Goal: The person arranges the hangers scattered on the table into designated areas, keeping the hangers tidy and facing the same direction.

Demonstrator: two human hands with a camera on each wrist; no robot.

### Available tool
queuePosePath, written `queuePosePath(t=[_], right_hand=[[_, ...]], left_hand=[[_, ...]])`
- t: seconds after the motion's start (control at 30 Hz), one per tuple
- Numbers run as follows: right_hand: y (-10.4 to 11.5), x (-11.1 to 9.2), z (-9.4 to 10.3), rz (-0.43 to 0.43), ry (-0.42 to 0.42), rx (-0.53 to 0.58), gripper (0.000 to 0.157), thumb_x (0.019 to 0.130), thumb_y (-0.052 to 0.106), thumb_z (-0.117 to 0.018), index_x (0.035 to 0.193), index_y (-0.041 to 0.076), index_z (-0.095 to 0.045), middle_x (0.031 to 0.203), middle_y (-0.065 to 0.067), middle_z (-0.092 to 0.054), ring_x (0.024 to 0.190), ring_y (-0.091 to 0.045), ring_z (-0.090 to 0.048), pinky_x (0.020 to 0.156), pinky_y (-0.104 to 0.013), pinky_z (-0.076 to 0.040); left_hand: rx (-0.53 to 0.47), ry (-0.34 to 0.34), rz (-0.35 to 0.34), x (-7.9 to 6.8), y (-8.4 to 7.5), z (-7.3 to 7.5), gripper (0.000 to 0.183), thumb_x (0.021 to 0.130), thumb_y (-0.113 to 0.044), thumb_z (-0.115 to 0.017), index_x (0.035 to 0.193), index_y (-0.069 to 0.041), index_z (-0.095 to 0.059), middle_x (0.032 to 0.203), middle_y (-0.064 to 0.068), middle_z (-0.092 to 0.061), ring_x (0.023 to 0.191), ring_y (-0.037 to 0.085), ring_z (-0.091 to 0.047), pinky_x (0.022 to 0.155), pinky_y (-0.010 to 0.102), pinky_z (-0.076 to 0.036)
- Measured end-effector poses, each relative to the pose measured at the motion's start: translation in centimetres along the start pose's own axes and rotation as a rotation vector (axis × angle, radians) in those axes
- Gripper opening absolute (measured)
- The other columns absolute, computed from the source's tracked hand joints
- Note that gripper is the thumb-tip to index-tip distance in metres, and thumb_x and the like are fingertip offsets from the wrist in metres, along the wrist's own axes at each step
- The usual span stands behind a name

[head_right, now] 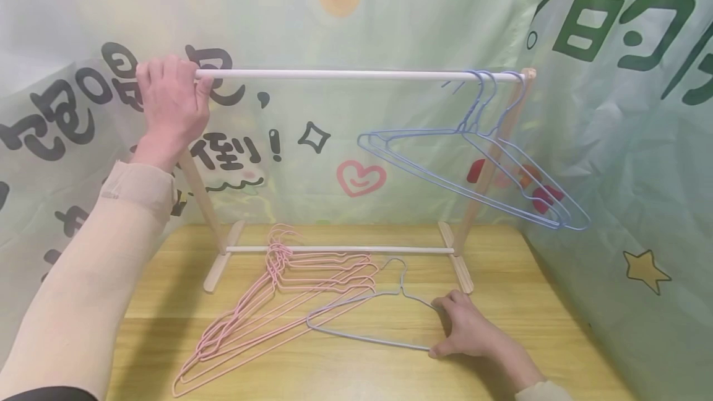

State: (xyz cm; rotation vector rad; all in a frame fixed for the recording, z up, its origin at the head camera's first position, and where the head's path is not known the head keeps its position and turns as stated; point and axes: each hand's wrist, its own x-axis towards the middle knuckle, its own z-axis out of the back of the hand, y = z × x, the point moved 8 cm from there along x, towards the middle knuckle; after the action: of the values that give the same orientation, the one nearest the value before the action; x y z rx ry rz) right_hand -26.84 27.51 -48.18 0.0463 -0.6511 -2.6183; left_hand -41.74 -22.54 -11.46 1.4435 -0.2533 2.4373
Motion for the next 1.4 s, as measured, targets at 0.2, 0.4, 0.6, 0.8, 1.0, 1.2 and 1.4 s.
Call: queuePosePath(t=[0.2, 0.4, 0.6, 0.8, 1.0, 1.2, 1.4], right_hand=[[-0.11, -0.09, -0.08, -0.01, 0.025, 0.048, 0.09, 0.059, 0.048, -0.097, 0.127, 0.001, -0.061, 0.116, -0.005, -0.053, 0.11, -0.024, -0.053, 0.093, -0.041, -0.053], [-0.17, -0.11, -0.12, -0.015, 0.031, 0.065, 0.091, 0.057, 0.047, -0.098, 0.125, 0.0, -0.061, 0.118, -0.006, -0.053, 0.111, -0.025, -0.054, 0.096, -0.041, -0.053], [-0.31, -0.01, -0.35, -0.035, 0.064, 0.089, 0.09, 0.059, 0.046, -0.098, 0.126, 0.0, -0.06, 0.117, -0.006, -0.053, 0.109, -0.023, -0.054, 0.094, -0.037, -0.052], [-0.46, 0.14, -0.53, -0.058, 0.099, 0.121, 0.085, 0.06, 0.041, -0.098, 0.125, 0.001, -0.06, 0.115, -0.006, -0.054, 0.11, -0.023, -0.052, 0.093, -0.035, -0.052], [-0.4, 0.08, -0.56, -0.05, 0.087, 0.134, 0.083, 0.057, 0.037, -0.099, 0.122, 0.001, -0.06, 0.113, -0.006, -0.053, 0.108, -0.023, -0.052, 0.093, -0.034, -0.051], [-0.31, -0.06, -0.46, -0.046, 0.079, 0.139, 0.085, 0.057, 0.035, -0.098, 0.123, 0.0, -0.057, 0.117, -0.008, -0.054, 0.112, -0.026, -0.053, 0.096, -0.037, -0.051], [-0.01, -0.34, -0.19, -0.047, 0.072, 0.16, 0.089, 0.06, 0.036, -0.098, 0.128, -0.001, -0.054, 0.122, -0.011, -0.053, 0.116, -0.03, -0.055, 0.1, -0.047, -0.051]], left_hand=[[-0.001, -0.007, -0.004, 0.07, -0.11, 0.1, 0.049, 0.11, -0.048, -0.04, 0.103, 0.0, -0.046, 0.099, 0.021, -0.041, 0.096, 0.045, -0.034, 0.105, 0.057, -0.021], [-0.004, -0.003, -0.001, 0.08, -0.11, 0.06, 0.049, 0.11, -0.048, -0.04, 0.103, 0.0, -0.047, 0.098, 0.021, -0.041, 0.097, 0.045, -0.034, 0.106, 0.058, -0.021], [0.0, -0.001, 0.001, 0.13, -0.01, 0.03, 0.05, 0.11, -0.048, -0.039, 0.104, 0.0, -0.047, 0.099, 0.02, -0.041, 0.097, 0.045, -0.033, 0.106, 0.058, -0.021], [0.001, -0.002, 0.0, 0.23, 0.01, 0.12, 0.049, 0.11, -0.048, -0.039, 0.104, 0.0, -0.047, 0.099, 0.021, -0.041, 0.097, 0.045, -0.034, 0.106, 0.057, -0.021], [0.004, 0.013, 0.004, 0.21, 0.02, 0.06, 0.052, 0.11, -0.05, -0.037, 0.104, 0.0, -0.047, 0.1, 0.021, -0.041, 0.098, 0.045, -0.033, 0.107, 0.057, -0.02], [0.006, 0.012, 0.006, 0.12, 0.1, -0.02, 0.052, 0.11, -0.05, -0.037, 0.103, 0.0, -0.047, 0.099, 0.02, -0.041, 0.097, 0.045, -0.034, 0.107, 0.057, -0.02], [0.001, 0.002, 0.0, 0.0, 0.04, -0.03, 0.052, 0.11, -0.05, -0.037, 0.103, 0.001, -0.046, 0.098, 0.02, -0.041, 0.096, 0.045, -0.034, 0.106, 0.057, -0.021]])
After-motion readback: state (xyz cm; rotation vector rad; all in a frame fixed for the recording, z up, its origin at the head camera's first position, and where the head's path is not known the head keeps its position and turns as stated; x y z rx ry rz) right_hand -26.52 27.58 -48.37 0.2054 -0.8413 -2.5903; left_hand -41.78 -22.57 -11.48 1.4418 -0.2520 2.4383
